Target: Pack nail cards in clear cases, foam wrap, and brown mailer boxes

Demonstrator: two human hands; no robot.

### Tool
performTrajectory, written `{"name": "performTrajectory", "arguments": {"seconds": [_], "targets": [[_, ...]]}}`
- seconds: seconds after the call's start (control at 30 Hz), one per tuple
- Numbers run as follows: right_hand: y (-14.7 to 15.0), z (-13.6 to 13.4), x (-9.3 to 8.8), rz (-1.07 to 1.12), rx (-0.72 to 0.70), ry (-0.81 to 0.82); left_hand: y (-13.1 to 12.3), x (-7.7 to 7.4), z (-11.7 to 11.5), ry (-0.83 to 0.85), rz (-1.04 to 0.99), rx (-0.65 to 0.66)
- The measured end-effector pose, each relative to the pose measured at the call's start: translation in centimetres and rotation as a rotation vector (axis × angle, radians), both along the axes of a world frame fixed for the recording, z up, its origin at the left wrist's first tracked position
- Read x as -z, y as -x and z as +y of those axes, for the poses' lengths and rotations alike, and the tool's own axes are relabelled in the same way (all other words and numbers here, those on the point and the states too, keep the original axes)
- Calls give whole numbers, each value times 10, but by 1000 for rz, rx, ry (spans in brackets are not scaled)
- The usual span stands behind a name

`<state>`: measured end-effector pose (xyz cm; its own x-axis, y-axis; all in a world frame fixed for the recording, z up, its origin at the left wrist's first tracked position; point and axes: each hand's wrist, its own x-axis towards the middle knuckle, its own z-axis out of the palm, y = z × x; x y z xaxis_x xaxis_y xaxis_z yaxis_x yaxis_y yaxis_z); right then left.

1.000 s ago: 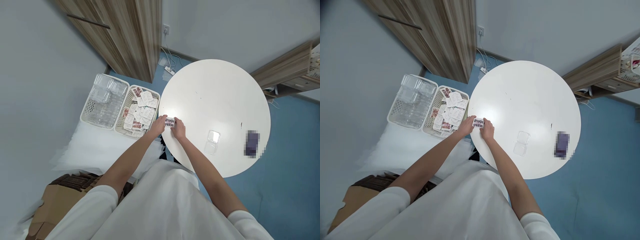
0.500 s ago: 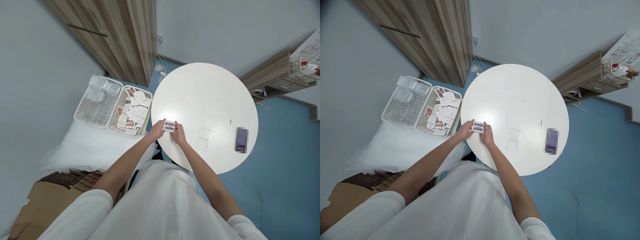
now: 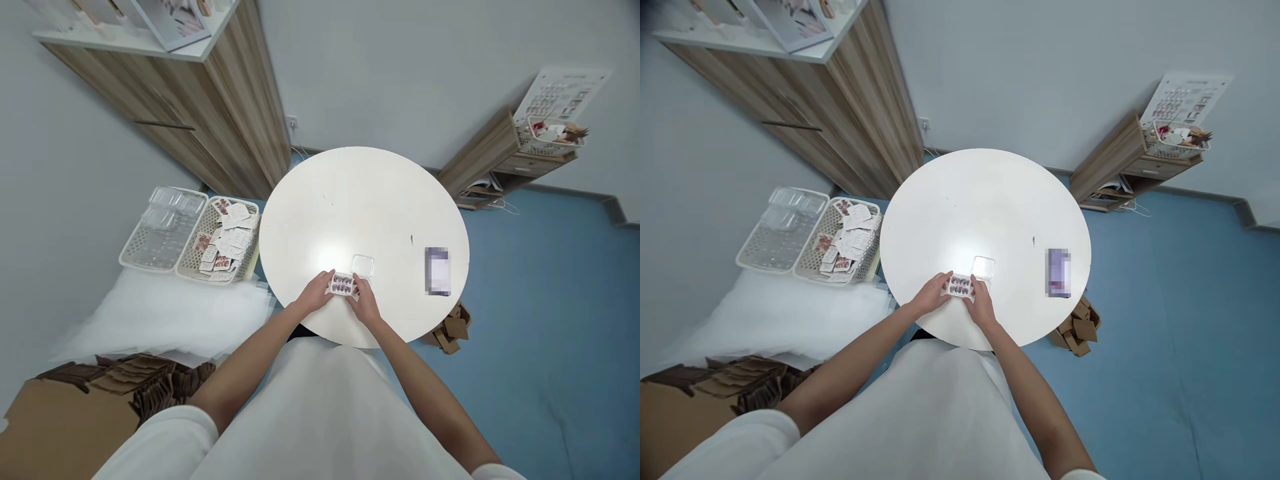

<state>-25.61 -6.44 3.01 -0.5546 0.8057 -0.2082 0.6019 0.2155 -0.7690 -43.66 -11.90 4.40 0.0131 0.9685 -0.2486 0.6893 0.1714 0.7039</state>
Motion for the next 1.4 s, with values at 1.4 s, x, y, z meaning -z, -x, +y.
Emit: {"name": "performTrajectory", "arguments": {"seconds": [1.4], "targets": [[-55,32,28,-279,-110,-116,-54,28,29,110,188,132]]}}
